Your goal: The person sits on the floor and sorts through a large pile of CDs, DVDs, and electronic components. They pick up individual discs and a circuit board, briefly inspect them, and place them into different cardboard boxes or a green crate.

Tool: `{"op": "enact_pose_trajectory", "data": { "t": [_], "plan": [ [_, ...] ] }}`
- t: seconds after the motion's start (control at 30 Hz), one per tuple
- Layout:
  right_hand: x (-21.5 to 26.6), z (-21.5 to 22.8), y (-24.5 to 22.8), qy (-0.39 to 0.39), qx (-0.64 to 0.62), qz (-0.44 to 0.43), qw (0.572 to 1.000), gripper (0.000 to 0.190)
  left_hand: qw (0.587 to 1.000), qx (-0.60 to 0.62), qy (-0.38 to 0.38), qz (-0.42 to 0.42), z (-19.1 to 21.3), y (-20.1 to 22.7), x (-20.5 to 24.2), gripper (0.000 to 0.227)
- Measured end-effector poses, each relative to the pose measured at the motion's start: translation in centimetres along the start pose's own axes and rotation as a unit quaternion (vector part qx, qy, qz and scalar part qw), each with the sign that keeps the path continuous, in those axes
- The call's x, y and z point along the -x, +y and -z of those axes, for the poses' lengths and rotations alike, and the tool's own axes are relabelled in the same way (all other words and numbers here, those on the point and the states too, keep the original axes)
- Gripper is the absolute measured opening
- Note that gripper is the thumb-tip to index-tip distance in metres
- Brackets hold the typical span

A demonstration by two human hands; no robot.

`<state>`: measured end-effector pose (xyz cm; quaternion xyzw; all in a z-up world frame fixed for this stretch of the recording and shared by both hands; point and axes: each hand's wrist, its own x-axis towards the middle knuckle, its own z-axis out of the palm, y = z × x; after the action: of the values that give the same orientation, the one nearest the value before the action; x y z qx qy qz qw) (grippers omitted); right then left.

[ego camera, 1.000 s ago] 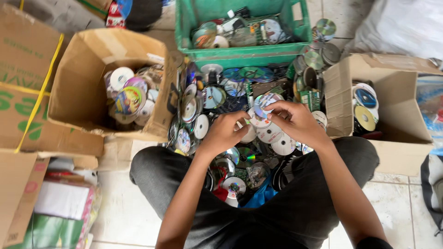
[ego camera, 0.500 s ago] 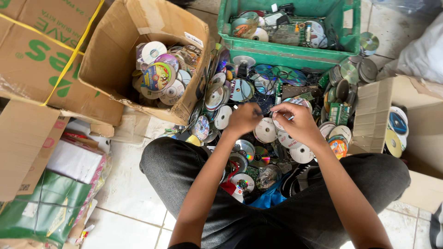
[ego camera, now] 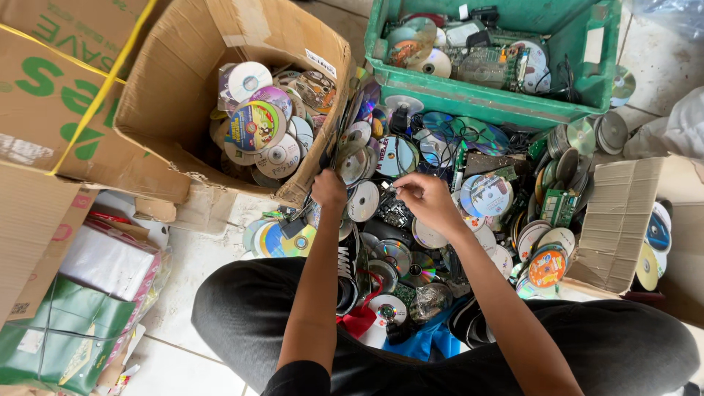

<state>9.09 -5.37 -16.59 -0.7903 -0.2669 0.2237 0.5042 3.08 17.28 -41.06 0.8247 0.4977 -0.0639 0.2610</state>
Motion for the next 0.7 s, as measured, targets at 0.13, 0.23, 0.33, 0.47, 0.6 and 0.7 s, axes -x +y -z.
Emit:
{"op": "enact_pose_trajectory", "data": {
  "t": [0.13, 0.23, 0.33, 0.47, 0.6, 0.7],
  "plan": [
    [-0.9, -0.9, 1.9, 0.014, 0.035, -0.016, 0.999, 0.015, 0.999, -0.023, 0.018, -0.039, 0.5, 0.2, 0.2, 0.027],
    [-0.9, 0.0, 2.3, 0.036, 0.003, -0.038, 0.999, 0.017, 0.99, 0.002, 0.096, -0.102, 1.4, 2.3, 2.6, 0.021],
    [-0.8, 2.1, 1.5, 0.033, -0.05, -0.07, 0.996, 0.02, 0.925, -0.022, 0.284, -0.25, 3.1, 6.5, 6.1, 0.023],
    [-0.1, 5.5, 0.6, 0.117, -0.089, -0.108, 0.983, 0.028, 0.798, -0.015, 0.399, -0.452, 8.8, 12.3, 12.8, 0.027],
    [1.5, 10.0, -1.1, 0.164, -0.123, -0.13, 0.97, 0.035, 0.742, 0.048, 0.375, -0.554, 11.2, 16.6, 17.8, 0.029],
    [5.0, 13.9, -3.3, 0.204, -0.164, -0.131, 0.956, 0.032, 0.699, 0.057, 0.352, -0.62, 12.5, 18.5, 20.9, 0.035]
  ]
}}
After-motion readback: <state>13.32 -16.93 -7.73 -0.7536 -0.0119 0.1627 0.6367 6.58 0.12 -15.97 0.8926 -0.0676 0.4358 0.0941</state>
